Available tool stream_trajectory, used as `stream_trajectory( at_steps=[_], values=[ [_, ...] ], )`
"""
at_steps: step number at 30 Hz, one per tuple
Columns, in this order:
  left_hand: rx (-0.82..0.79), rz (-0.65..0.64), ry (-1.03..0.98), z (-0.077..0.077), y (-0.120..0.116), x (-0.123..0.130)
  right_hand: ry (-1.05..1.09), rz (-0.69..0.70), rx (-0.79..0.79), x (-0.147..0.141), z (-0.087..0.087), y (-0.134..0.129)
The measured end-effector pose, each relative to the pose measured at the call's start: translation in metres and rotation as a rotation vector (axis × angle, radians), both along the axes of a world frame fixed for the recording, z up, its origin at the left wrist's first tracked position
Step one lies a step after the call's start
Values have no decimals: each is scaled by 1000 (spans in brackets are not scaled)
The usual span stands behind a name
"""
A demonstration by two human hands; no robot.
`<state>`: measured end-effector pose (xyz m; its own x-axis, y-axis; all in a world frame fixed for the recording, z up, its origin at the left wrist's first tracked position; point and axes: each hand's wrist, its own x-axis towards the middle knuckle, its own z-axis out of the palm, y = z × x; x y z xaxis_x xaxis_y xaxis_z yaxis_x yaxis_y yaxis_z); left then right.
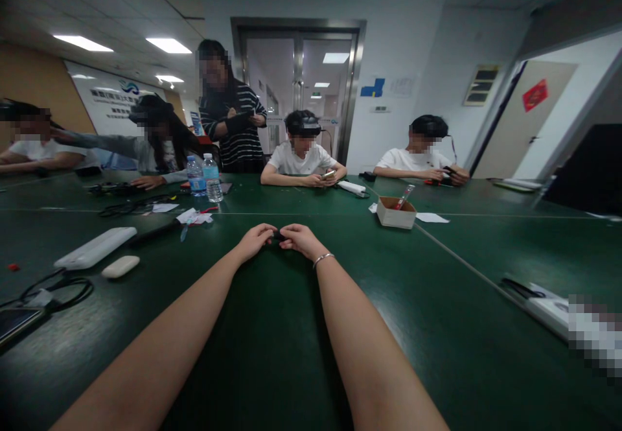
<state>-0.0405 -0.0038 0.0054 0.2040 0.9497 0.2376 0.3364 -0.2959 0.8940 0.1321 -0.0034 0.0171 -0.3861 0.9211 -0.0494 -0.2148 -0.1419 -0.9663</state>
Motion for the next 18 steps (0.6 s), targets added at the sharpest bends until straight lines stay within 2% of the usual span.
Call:
stream_trajectory(
  at_steps=[10, 18],
  values=[
    [35, -13, 7, -5, 4, -3, 4, 3, 5, 0, 0, 0],
    [46, -52, -2, -3, 2, -2, -13, -7, 5, 0, -1, 1]
  ],
)
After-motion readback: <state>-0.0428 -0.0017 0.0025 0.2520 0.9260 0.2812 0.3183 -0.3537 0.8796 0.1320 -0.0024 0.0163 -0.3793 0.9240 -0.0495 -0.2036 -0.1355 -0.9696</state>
